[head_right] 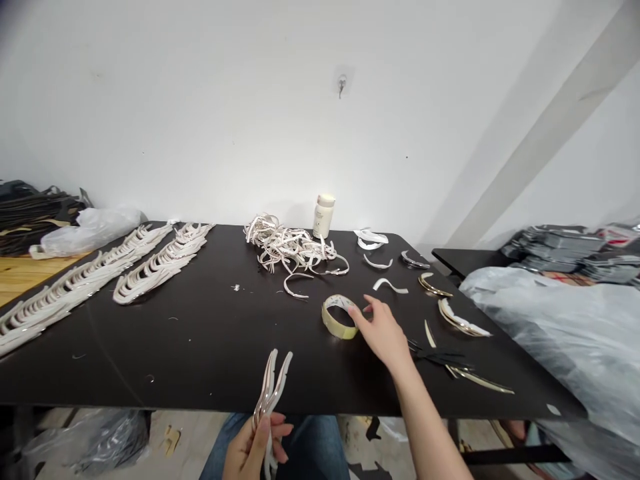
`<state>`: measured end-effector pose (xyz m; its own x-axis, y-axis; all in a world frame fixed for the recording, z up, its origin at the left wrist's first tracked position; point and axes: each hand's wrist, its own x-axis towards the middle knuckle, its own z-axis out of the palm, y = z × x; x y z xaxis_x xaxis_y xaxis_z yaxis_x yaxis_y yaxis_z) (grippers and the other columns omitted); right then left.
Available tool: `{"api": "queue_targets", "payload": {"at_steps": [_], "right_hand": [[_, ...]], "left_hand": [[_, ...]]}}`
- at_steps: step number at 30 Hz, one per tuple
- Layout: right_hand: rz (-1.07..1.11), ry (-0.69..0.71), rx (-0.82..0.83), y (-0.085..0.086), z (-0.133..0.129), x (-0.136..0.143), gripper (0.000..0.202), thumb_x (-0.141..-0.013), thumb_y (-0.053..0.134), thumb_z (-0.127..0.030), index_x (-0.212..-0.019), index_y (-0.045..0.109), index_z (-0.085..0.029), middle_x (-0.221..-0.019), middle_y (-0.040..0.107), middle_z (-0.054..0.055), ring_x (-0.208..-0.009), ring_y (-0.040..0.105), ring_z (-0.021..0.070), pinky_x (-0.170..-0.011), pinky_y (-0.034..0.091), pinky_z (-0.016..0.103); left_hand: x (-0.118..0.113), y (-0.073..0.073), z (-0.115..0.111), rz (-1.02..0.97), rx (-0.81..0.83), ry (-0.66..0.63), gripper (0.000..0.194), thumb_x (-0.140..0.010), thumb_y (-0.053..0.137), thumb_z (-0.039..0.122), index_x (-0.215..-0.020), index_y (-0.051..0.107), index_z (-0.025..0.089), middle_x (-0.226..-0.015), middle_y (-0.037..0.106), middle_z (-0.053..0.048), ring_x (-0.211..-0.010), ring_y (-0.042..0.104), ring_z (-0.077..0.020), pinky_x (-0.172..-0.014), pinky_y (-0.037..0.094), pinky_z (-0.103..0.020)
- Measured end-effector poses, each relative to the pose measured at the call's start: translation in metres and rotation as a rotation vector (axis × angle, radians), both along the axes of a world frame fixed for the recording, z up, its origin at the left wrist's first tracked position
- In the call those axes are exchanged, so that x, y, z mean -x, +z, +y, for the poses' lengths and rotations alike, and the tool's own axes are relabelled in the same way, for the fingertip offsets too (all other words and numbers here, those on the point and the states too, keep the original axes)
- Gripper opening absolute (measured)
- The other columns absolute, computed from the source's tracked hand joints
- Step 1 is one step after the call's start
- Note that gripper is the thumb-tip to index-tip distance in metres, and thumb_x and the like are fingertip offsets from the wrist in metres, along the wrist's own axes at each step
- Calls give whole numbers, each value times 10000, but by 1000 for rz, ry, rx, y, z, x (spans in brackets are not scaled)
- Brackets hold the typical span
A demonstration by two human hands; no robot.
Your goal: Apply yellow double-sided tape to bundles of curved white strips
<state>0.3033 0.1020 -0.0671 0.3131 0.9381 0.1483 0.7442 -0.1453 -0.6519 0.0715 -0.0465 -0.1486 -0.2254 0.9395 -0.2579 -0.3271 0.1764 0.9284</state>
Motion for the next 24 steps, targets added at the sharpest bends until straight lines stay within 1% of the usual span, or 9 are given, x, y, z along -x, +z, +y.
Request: {"api": "queue_targets", "payload": {"at_steps": [2, 5, 9, 11, 14, 16, 18, 21, 24], "right_hand": [[22, 60, 52, -4, 16, -2, 316, -685, 651, -449, -874, 693, -200, -853, 667, 76, -774, 622, 267, -722, 434, 364], [74, 100, 53, -5, 22, 5, 147, -697, 629, -361, -666, 625, -217, -750, 658, 64, -773, 622, 280, -714, 422, 365], [255, 168, -19, -3, 1, 31, 246, -836, 465, -460, -843, 543, -227, -915, 679, 84, -793, 640, 242, -676, 471, 334], [404, 240, -38, 0, -20, 49, 335, -876, 390, -529, -960, 515, -230, -1029, 670, 89, -773, 650, 211, -632, 496, 303], [868, 370, 62, 2, -54, 79, 336, -821, 531, -537, -931, 558, -221, -845, 689, 62, -666, 645, 203, -609, 503, 294], [1100, 395, 147, 0, -71, 96, 350, -754, 632, -527, -925, 595, -225, -775, 682, 42, -689, 656, 222, -635, 504, 296], [1212, 401, 217, -3, -82, 108, 366, -730, 672, -525, -939, 615, -230, -782, 679, 33, -723, 660, 226, -655, 501, 288], [1280, 419, 256, -12, -88, 116, 410, -731, 682, -549, -983, 625, -231, -844, 674, 38, -755, 649, 211, -700, 498, 277], [1189, 527, 268, -17, -91, 112, 458, -792, 592, -601, -1071, 610, -238, -864, 655, 43, -766, 626, 207, -713, 496, 289]], "left_hand": [[-1, 0, 1, -21, 4, 16, 595, -615, 661, 719, -712, 703, 134, -595, 739, -103, -348, 550, -129, -399, 464, -244], [-2, 1, 0, -31, 16, 33, 597, -610, 666, 717, -714, 703, 130, -577, 719, -79, -317, 466, -89, -358, 398, -224], [-1, 1, -3, -69, 29, 9, 593, -636, 663, 702, -777, 708, 128, -549, 666, -39, -333, 390, -58, -358, 308, -199], [-1, 0, -6, -105, 11, 15, 591, -663, 637, 706, -787, 693, 131, -470, 552, 25, -344, 321, -41, -367, 235, -183], [-3, -2, -10, -191, 14, 38, 638, -692, 540, 763, -715, 651, 135, -427, 353, 91, -370, 220, -37, -392, 163, -183], [-4, -4, -11, -188, 40, 61, 656, -695, 503, 784, -661, 621, 140, -429, 303, 100, -386, 202, -41, -406, 157, -185], [-6, -6, -12, -124, 78, 85, 642, -702, 507, 775, -664, 616, 144, -424, 314, 96, -389, 216, -46, -407, 153, -183], [-7, -9, -11, -30, 50, 92, 609, -733, 512, 742, -721, 637, 146, -443, 434, 63, -365, 260, -46, -380, 171, -179], [-7, -15, -10, 32, -45, 76, 580, -756, 526, 704, -738, 673, 143, -431, 472, 48, -330, 305, -50, -359, 221, -175]]}}
